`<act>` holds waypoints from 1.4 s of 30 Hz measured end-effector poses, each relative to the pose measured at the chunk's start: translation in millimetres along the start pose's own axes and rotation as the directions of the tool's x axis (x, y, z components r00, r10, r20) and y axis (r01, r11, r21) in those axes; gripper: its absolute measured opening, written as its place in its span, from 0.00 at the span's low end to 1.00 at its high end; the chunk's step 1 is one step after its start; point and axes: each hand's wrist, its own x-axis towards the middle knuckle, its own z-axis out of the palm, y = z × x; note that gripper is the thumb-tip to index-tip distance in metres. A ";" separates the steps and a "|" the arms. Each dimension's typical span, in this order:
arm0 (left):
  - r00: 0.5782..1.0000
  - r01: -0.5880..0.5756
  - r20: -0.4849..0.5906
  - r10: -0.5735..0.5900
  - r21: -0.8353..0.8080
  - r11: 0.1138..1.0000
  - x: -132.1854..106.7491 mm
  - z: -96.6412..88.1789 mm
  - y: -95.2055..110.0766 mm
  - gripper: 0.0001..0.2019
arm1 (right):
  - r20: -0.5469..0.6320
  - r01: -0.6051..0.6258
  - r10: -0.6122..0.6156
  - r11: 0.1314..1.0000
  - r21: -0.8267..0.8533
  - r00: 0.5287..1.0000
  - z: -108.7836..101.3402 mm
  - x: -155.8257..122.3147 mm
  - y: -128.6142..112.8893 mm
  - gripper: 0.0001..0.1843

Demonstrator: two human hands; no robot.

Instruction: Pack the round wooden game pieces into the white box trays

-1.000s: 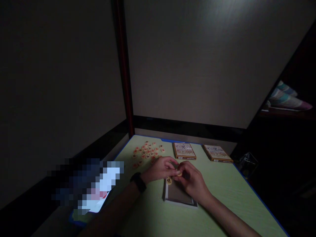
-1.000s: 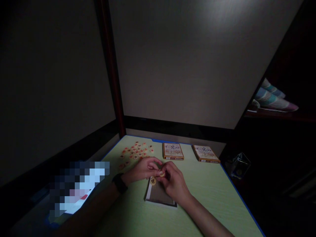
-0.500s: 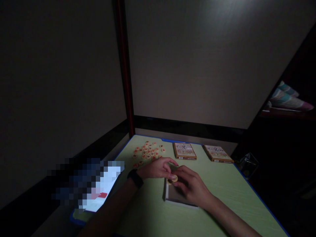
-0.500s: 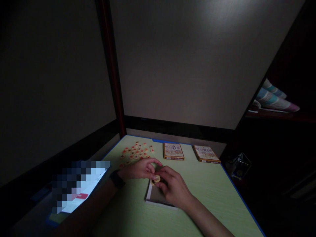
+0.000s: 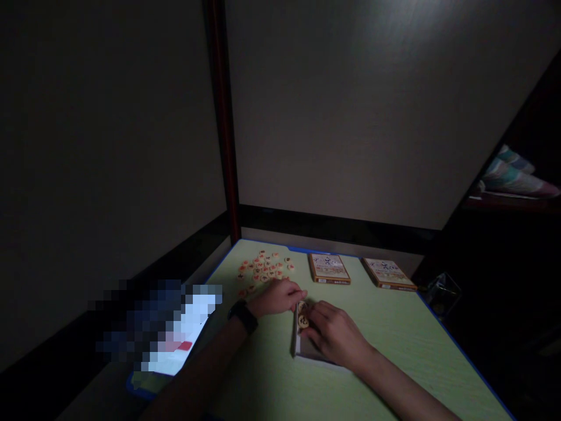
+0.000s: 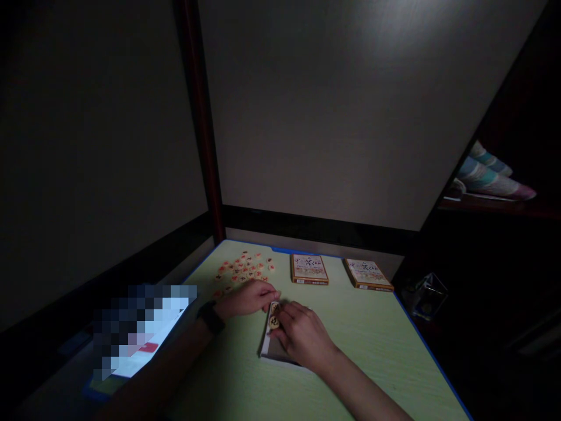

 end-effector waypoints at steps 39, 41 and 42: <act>0.999 0.018 -0.045 -0.018 0.001 1.000 -0.3 -2.3 3.6 0.20 | 0.036 -0.187 0.184 0.939 0.289 0.982 -12.5 3.0 2.3 0.02; 0.987 0.019 -0.161 -0.026 -0.045 0.999 2.9 -3.2 2.6 0.16 | -0.013 -0.211 0.223 0.938 0.277 0.975 -18.1 1.8 7.7 0.02; 0.969 0.028 -0.244 -0.044 -0.070 0.997 5.0 -3.8 1.5 0.14 | -0.039 -0.226 0.247 0.932 0.282 0.968 -20.3 1.1 11.2 0.03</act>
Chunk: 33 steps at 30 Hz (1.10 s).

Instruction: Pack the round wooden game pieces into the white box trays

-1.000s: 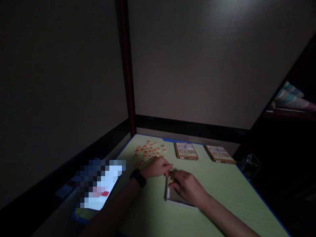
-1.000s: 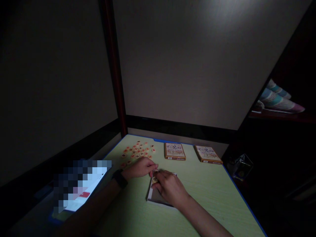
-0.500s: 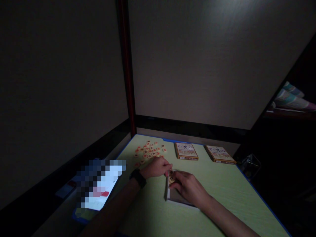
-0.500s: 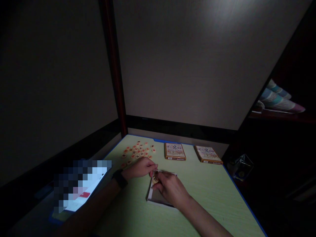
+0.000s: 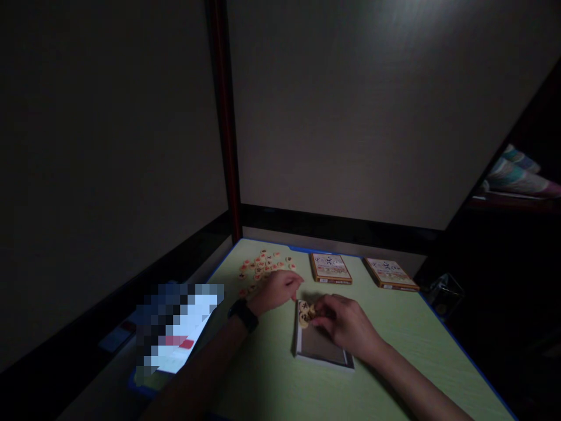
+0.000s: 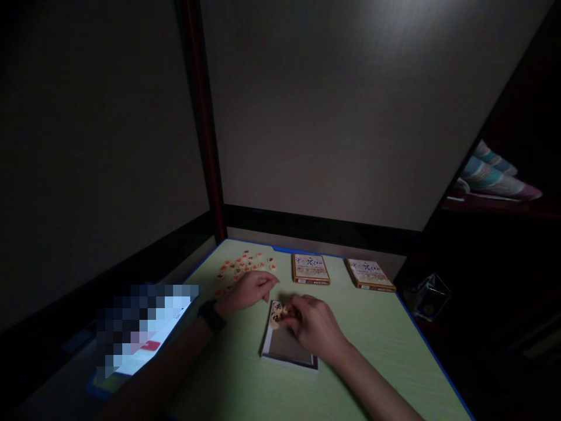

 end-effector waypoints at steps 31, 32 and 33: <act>0.892 0.408 -0.431 -0.135 0.642 0.649 4.1 -67.9 -25.2 0.25 | -0.234 -0.256 0.330 0.920 0.298 0.914 15.9 8.5 47.6 0.27; 0.886 0.403 -0.447 -0.121 0.618 0.675 4.5 -72.4 -26.2 0.27 | -0.236 -0.254 0.327 0.921 0.294 0.915 15.5 8.9 46.8 0.28; 0.883 0.393 -0.457 -0.106 0.598 0.698 5.2 -75.8 -27.5 0.27 | -0.235 -0.251 0.323 0.923 0.291 0.916 15.1 9.2 46.1 0.28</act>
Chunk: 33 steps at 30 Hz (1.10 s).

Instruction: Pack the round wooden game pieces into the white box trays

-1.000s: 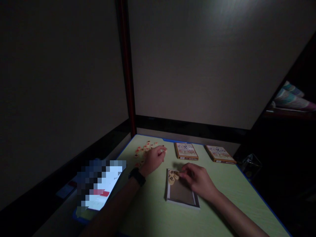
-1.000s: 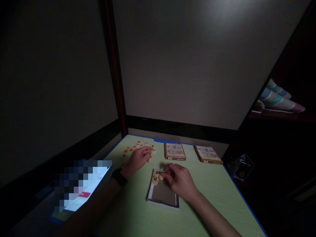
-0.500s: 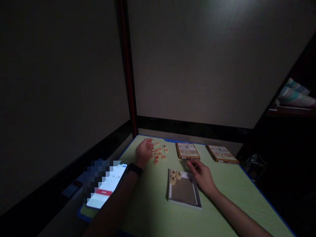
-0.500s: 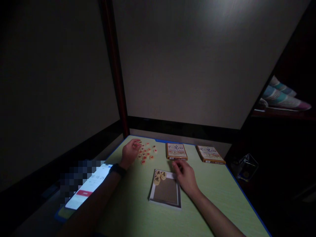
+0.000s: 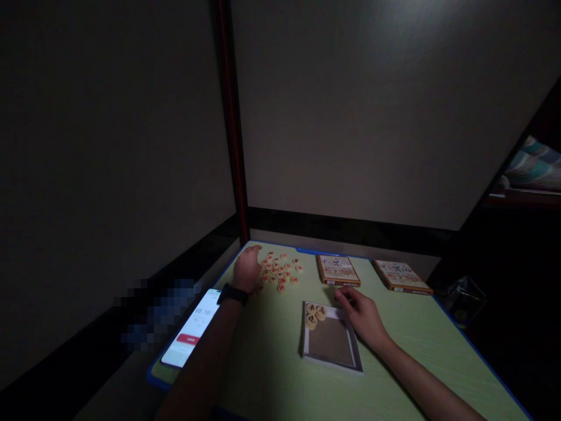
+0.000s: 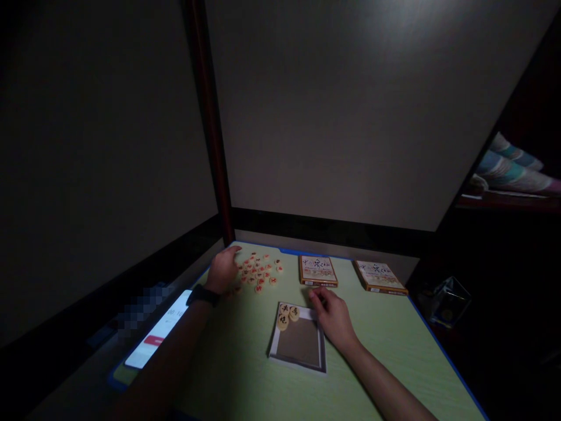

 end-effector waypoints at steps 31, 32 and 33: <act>0.942 -0.118 0.329 0.070 0.128 0.985 79.2 36.0 46.8 0.14 | 0.028 0.022 -0.022 1.000 0.004 0.999 1.8 -3.5 -1.8 0.23; 0.939 -0.145 0.328 0.100 0.115 0.983 77.2 35.1 50.8 0.14 | 0.027 0.023 -0.023 1.000 0.000 0.999 2.0 -3.5 -1.5 0.23; 0.934 -0.178 0.330 0.136 0.099 0.979 74.9 34.5 55.3 0.14 | 0.028 0.025 -0.024 1.000 -0.003 0.999 2.2 -3.6 -1.2 0.23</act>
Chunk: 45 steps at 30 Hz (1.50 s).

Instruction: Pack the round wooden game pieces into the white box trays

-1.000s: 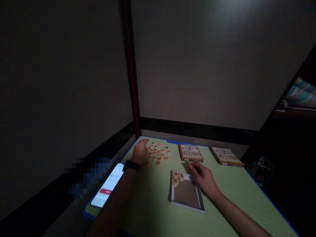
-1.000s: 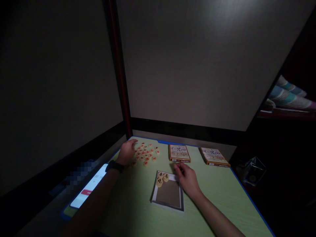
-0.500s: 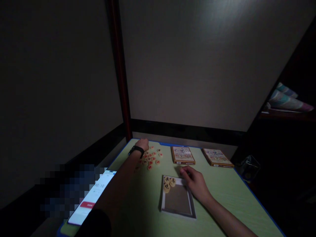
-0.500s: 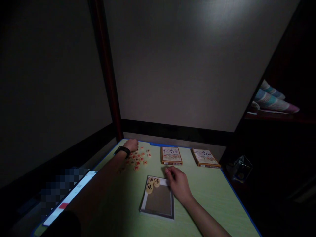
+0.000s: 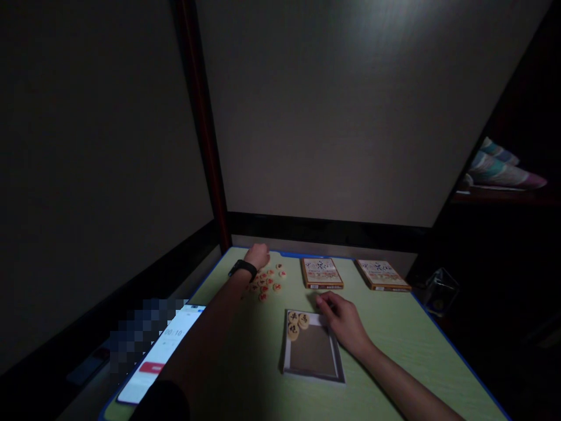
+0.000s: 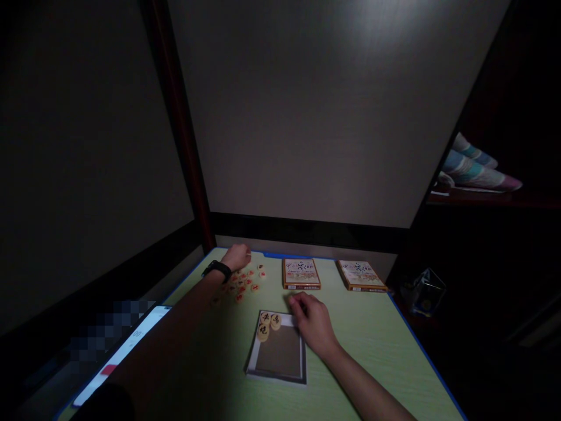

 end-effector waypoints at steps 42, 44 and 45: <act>0.968 -0.088 -0.057 0.243 -0.989 0.118 -119.3 26.4 77.3 0.19 | -0.185 0.457 -0.481 0.875 -0.160 0.857 -4.1 -16.5 -6.5 0.16; 0.977 -0.072 -0.057 0.204 -0.995 0.065 -117.6 26.0 71.0 0.19 | -0.206 0.408 -0.424 0.905 -0.117 0.882 -6.0 -17.0 -7.1 0.16; 0.984 -0.075 -0.064 0.168 -0.996 0.057 -116.2 26.5 67.5 0.18 | -0.203 0.393 -0.404 0.915 -0.097 0.892 -7.5 -16.8 -7.5 0.17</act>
